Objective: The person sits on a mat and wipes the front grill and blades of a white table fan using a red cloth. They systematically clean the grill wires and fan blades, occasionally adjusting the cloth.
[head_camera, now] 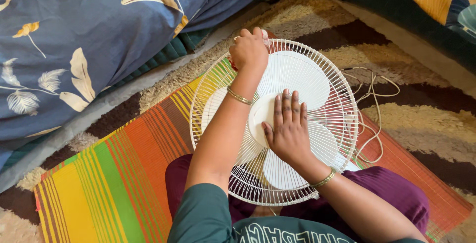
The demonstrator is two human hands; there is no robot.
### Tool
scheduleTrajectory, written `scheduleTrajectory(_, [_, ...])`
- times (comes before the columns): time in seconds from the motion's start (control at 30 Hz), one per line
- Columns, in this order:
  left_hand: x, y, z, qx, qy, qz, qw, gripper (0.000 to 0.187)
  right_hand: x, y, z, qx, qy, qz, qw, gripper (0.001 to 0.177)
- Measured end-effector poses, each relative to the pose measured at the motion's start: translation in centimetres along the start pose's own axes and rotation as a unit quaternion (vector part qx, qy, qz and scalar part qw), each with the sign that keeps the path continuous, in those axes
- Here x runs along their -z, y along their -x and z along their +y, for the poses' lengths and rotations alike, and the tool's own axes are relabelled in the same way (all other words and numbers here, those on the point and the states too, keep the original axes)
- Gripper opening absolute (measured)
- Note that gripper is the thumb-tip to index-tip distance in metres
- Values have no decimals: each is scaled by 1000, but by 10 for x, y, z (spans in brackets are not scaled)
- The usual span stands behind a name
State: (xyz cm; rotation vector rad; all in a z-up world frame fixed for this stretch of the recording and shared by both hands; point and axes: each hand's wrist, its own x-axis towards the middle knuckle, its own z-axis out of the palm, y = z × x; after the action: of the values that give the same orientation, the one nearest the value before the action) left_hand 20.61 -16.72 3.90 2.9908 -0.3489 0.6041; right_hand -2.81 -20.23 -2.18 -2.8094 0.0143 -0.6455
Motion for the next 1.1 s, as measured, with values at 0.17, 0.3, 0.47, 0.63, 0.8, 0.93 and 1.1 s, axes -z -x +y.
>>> scheduleTrajectory(0.17, [4, 33, 9, -26, -49, 54, 997, 21, 1, 2, 0, 3, 6, -1, 1000, 79])
scheduleTrajectory(0.3, [20, 68, 3, -61, -18, 42, 997, 22, 4, 0, 3, 11, 17, -2, 1000, 77])
scheduleTrajectory(0.47, [40, 105, -3, -87, 0, 23, 996, 22, 13, -9, 13, 55, 38, 37, 997, 63])
scheduleTrajectory(0.63, [45, 136, -9, -104, 16, -8, 994, 21, 26, -15, 32, 82, -20, 92, 992, 31])
scheduleTrajectory(0.8, [48, 182, -11, -126, 43, 5, 991, 32, 38, -21, 47, 47, -116, 56, 991, 20])
scheduleTrajectory(0.93, [47, 209, -12, -138, 57, -9, 989, 41, 43, -22, 55, 17, -154, 21, 988, 17])
scheduleTrajectory(1.1, [54, 244, -12, -172, 98, -43, 979, 44, 42, -25, 70, -14, -300, -31, 953, 23])
